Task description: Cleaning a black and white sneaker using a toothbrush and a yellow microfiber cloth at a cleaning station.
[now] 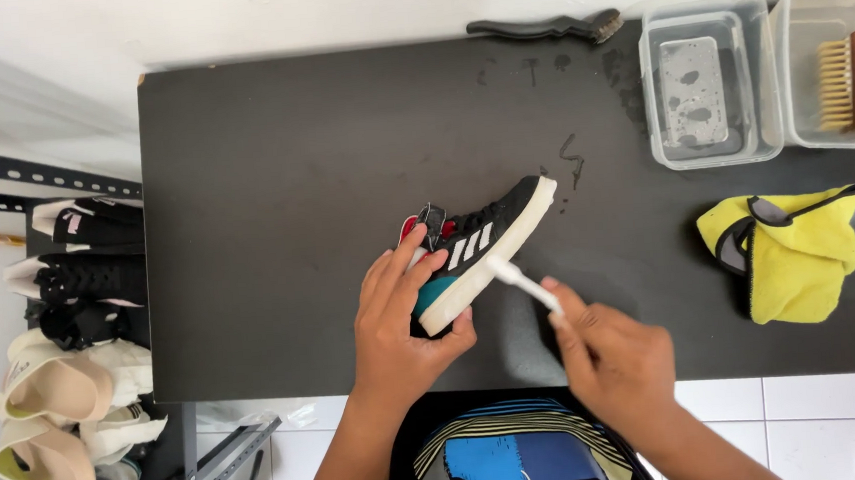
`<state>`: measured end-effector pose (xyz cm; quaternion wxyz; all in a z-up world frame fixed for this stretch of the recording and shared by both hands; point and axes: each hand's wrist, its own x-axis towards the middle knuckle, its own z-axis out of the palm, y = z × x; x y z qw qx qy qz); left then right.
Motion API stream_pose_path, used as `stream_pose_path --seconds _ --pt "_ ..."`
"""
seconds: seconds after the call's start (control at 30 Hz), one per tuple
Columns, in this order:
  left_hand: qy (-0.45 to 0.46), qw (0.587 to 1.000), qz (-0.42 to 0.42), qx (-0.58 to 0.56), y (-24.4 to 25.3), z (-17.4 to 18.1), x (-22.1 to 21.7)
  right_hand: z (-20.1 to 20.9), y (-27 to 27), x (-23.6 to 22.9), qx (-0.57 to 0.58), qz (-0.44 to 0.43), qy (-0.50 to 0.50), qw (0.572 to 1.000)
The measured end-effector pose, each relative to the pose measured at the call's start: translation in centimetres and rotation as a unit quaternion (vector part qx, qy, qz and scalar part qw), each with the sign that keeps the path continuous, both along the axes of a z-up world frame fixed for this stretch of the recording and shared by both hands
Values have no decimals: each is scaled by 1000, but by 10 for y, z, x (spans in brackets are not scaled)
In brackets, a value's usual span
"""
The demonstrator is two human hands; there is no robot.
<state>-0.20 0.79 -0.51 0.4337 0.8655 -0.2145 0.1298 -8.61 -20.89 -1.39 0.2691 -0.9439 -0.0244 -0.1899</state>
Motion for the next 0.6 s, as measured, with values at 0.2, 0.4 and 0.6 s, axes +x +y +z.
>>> stream_pose_path --seconds 0.2,0.4,0.6 --pt "-16 1000 -12 -3 3 -6 -2 -4 10 -8 2 60 7 998" --pt "-57 998 19 -30 3 -3 -6 1 11 -10 39 74 26 996" --pt "-93 991 17 -91 1 -1 -6 4 8 -5 40 7 71 997"
